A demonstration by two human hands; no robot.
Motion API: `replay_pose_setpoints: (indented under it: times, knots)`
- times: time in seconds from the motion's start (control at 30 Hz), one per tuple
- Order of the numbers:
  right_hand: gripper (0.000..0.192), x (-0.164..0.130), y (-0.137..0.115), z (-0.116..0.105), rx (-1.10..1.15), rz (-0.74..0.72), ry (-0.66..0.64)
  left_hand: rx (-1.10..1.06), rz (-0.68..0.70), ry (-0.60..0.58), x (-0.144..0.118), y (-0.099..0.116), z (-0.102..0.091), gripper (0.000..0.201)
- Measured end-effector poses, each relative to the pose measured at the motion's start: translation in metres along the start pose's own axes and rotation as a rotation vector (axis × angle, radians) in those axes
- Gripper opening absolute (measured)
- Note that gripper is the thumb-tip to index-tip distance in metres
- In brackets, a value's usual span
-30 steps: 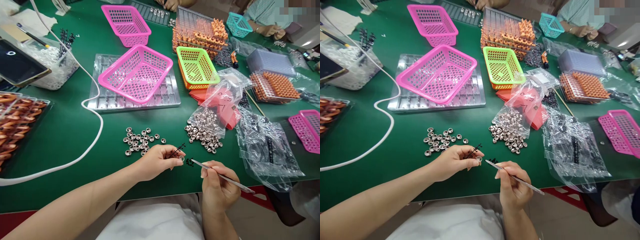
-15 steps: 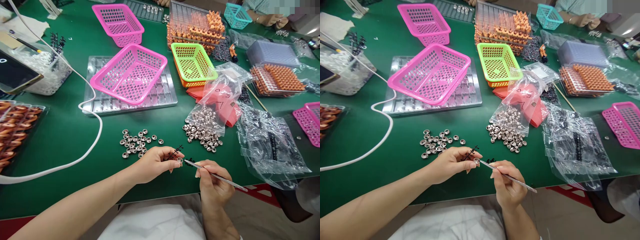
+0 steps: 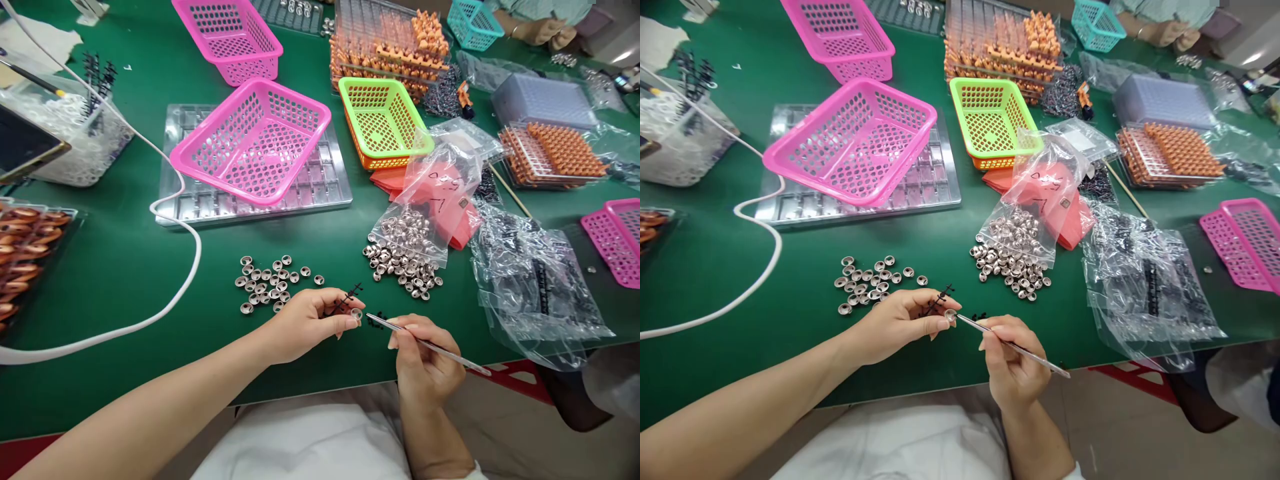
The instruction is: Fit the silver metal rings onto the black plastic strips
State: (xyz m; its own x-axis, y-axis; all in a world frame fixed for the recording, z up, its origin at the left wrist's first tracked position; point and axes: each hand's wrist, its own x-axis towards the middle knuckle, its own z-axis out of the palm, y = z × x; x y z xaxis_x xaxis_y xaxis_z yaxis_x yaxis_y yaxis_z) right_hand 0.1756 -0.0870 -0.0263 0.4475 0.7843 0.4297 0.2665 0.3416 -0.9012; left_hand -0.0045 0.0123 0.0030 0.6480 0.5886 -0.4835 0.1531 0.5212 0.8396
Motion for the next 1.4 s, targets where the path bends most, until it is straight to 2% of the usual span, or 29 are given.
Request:
replay_pose_setpoints:
  times: [0.13,0.27,0.43,0.53,0.63,0.73,0.8,0.93,1.03,1.1,1.23,1.4]
  knots:
    - [0.012,0.008,-0.002,0.002,0.144,0.122,0.096,0.029,0.023,0.010,0.001,-0.003,-0.001,0.029]
    - [0.003,0.025,0.002,-0.009,0.269,0.208,0.129,0.061,0.019,0.013,0.001,-0.004,-0.001,0.030]
    - [0.016,0.049,0.008,-0.030,0.433,0.354,0.109,0.062,-0.005,0.010,0.000,-0.004,-0.004,0.033]
    - [0.009,0.057,0.005,-0.036,0.706,0.466,0.193,0.067,0.026,0.027,0.000,-0.007,-0.005,0.036]
    - [0.018,0.058,0.004,-0.043,0.980,0.557,0.306,0.044,0.049,0.038,0.002,-0.012,0.002,0.033]
    - [0.018,0.059,0.012,-0.055,1.056,0.576,0.373,0.021,0.038,0.014,0.010,-0.018,0.007,0.030]
    - [0.018,0.063,0.015,-0.060,1.059,0.533,0.400,0.056,0.020,-0.005,0.013,-0.020,0.008,0.030]
    - [0.025,0.076,0.002,-0.057,1.072,0.465,0.386,0.115,0.089,0.034,0.002,-0.015,0.002,0.031]
    - [0.024,0.081,-0.003,-0.053,1.027,0.456,0.387,0.274,0.116,-0.045,-0.006,-0.013,-0.003,0.030]
    - [0.022,0.078,-0.002,-0.055,0.982,0.472,0.393,0.437,0.179,-0.110,-0.009,-0.014,-0.003,0.023]
    - [0.020,0.066,0.002,-0.066,0.961,0.478,0.422,0.686,0.434,-0.236,-0.013,-0.020,0.007,0.019]
    - [0.021,0.058,0.003,-0.077,0.959,0.466,0.448,0.885,0.693,-0.243,-0.018,-0.028,0.025,0.021]
